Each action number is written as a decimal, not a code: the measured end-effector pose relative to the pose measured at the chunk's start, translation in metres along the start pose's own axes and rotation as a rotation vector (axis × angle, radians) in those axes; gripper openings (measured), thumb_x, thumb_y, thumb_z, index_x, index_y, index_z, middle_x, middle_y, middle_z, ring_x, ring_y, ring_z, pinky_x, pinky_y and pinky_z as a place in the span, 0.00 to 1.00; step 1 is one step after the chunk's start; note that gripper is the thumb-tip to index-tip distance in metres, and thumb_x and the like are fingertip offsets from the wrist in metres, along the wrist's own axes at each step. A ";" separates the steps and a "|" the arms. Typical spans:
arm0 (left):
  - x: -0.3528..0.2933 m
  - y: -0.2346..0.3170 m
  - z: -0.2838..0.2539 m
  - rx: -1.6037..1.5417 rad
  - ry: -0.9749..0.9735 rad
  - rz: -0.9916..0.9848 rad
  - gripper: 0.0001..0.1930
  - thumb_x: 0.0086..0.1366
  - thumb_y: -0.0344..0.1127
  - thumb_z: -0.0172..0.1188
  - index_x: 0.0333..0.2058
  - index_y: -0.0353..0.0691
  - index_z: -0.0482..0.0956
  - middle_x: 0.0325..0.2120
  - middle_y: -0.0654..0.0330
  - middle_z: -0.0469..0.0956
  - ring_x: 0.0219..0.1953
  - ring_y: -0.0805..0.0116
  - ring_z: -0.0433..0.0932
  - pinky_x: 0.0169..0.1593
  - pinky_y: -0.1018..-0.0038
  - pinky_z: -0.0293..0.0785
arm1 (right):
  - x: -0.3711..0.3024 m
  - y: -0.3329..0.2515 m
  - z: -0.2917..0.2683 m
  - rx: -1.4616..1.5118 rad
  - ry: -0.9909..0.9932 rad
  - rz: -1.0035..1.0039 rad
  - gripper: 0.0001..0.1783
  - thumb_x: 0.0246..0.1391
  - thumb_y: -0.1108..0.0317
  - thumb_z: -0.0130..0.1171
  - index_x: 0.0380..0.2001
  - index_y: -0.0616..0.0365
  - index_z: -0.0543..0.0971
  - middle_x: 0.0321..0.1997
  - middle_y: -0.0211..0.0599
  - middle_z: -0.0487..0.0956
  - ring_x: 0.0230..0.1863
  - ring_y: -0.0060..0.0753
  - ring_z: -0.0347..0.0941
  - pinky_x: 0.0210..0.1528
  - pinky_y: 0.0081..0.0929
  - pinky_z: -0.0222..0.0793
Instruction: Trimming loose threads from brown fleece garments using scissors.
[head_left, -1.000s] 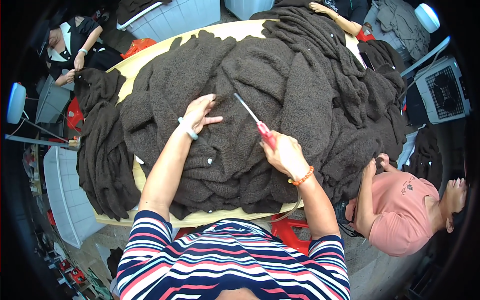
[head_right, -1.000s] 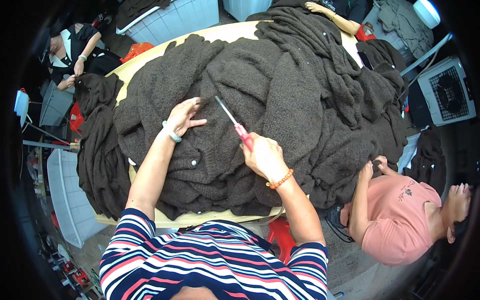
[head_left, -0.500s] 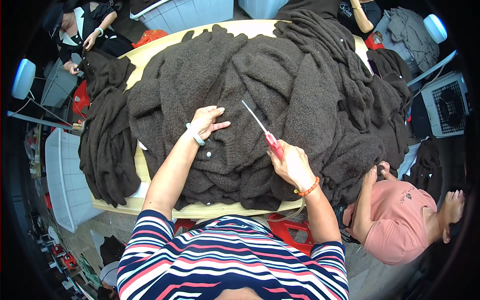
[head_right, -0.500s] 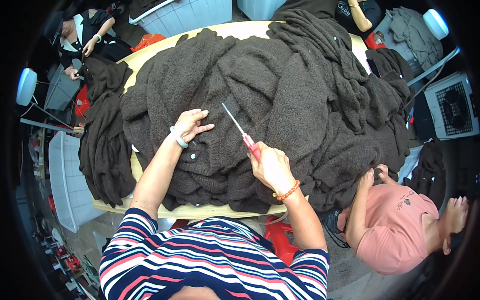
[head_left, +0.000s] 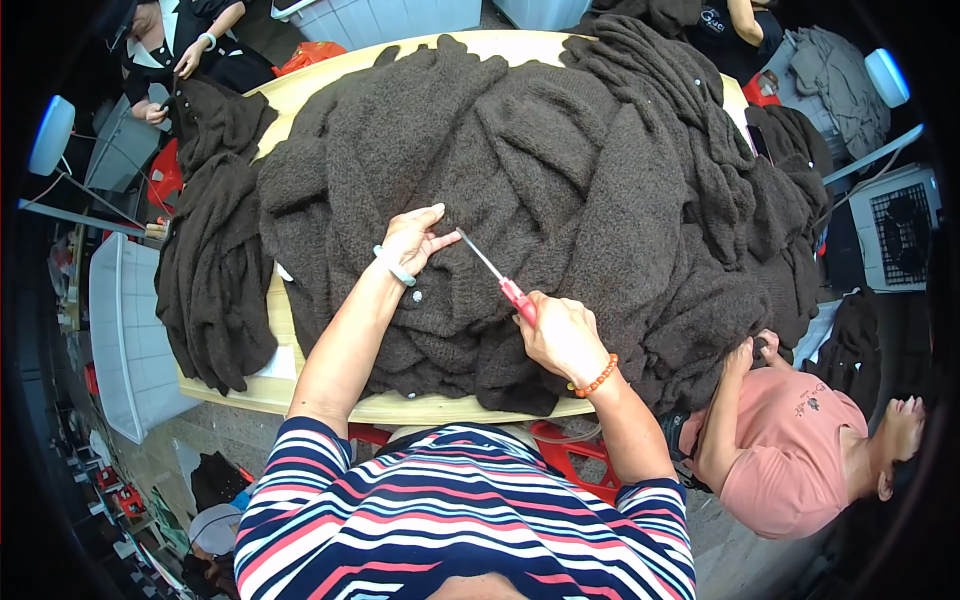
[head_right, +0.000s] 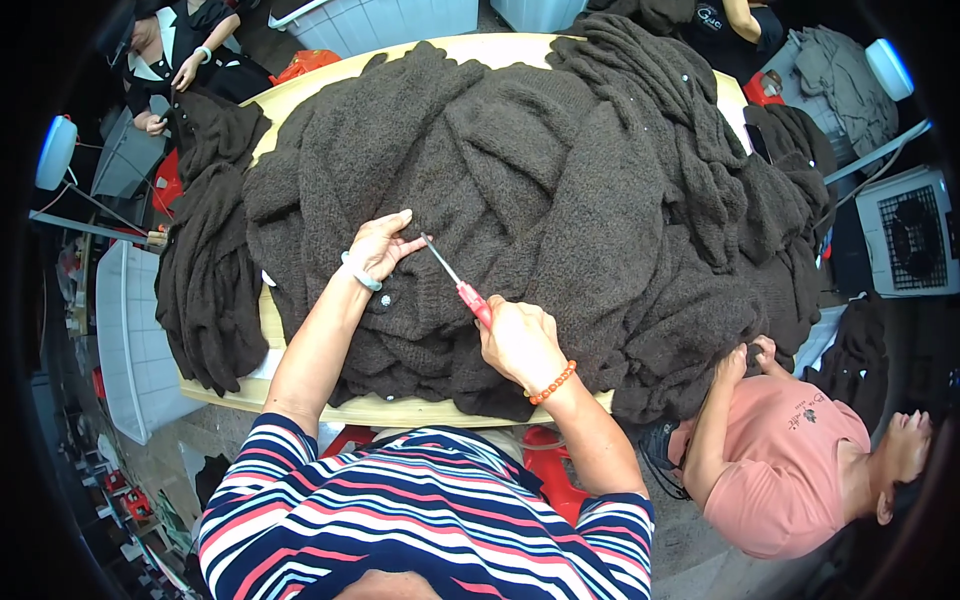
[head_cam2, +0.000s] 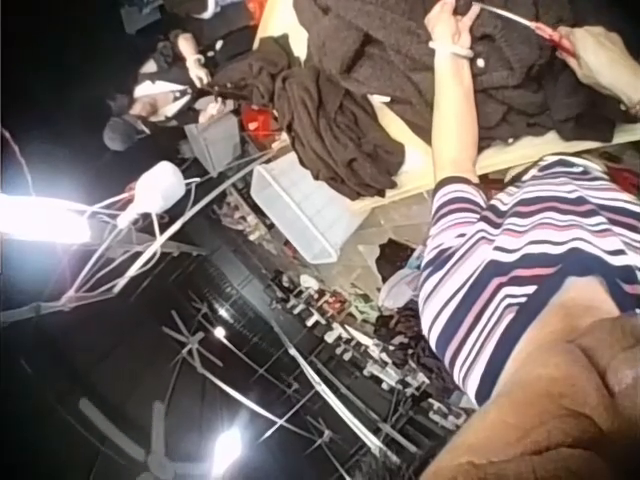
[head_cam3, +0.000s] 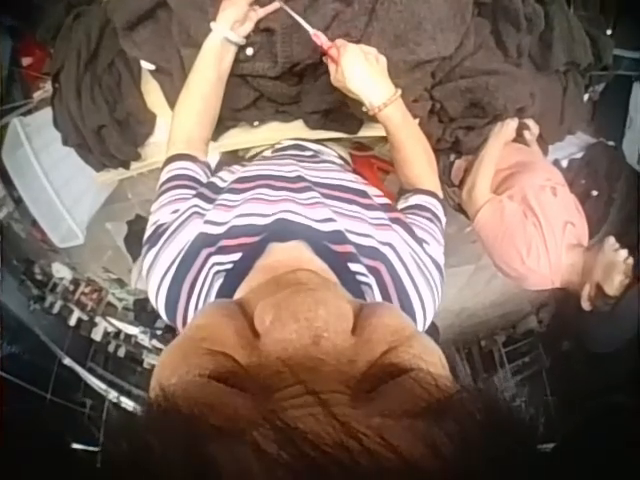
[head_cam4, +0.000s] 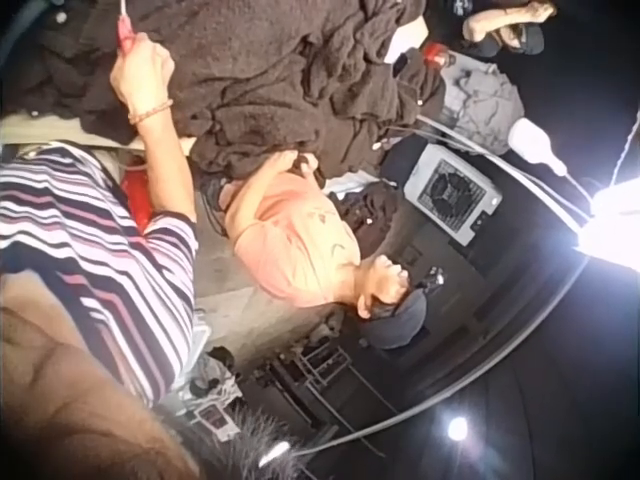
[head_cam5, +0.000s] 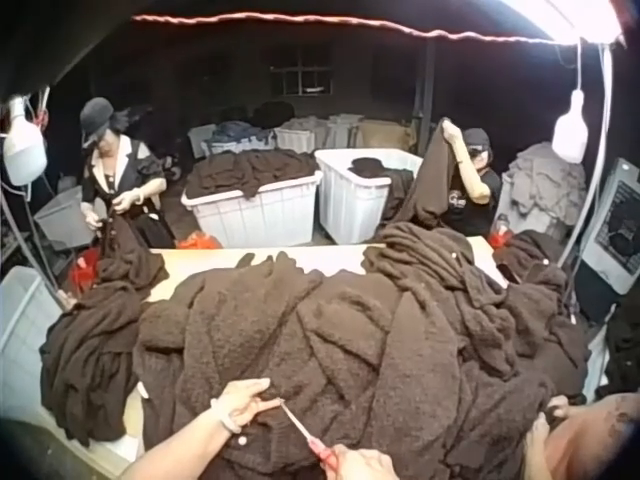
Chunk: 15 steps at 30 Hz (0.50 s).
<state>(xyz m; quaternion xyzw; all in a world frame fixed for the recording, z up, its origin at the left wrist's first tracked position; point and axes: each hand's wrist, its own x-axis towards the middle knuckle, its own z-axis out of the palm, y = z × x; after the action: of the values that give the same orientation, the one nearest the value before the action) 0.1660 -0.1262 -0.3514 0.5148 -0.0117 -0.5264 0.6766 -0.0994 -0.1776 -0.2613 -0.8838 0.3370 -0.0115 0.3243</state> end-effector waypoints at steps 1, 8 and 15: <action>0.000 0.000 0.001 -0.007 0.000 0.001 0.08 0.66 0.28 0.57 0.41 0.27 0.76 0.34 0.58 0.75 0.37 0.62 0.78 0.49 0.53 0.81 | 0.001 0.001 0.001 -0.014 0.010 0.005 0.11 0.54 0.61 0.57 0.33 0.58 0.78 0.25 0.54 0.79 0.31 0.56 0.78 0.37 0.48 0.74; 0.001 -0.003 0.001 -0.013 -0.020 0.030 0.09 0.67 0.28 0.56 0.41 0.26 0.75 0.37 0.54 0.77 0.40 0.59 0.79 0.48 0.54 0.82 | 0.003 0.003 0.002 0.013 0.025 0.005 0.11 0.54 0.61 0.58 0.33 0.59 0.78 0.25 0.53 0.79 0.32 0.57 0.78 0.38 0.48 0.74; -0.018 -0.005 0.006 0.122 0.011 0.116 0.12 0.68 0.32 0.55 0.44 0.27 0.75 0.40 0.54 0.77 0.41 0.62 0.80 0.49 0.60 0.81 | 0.001 0.006 0.002 0.067 -0.045 0.032 0.11 0.55 0.61 0.58 0.33 0.58 0.77 0.27 0.55 0.79 0.35 0.58 0.78 0.39 0.48 0.74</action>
<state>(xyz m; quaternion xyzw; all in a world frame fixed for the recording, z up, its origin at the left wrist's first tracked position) 0.1509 -0.1174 -0.3431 0.5564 -0.0702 -0.4818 0.6733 -0.1020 -0.1805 -0.2669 -0.8670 0.3429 0.0023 0.3616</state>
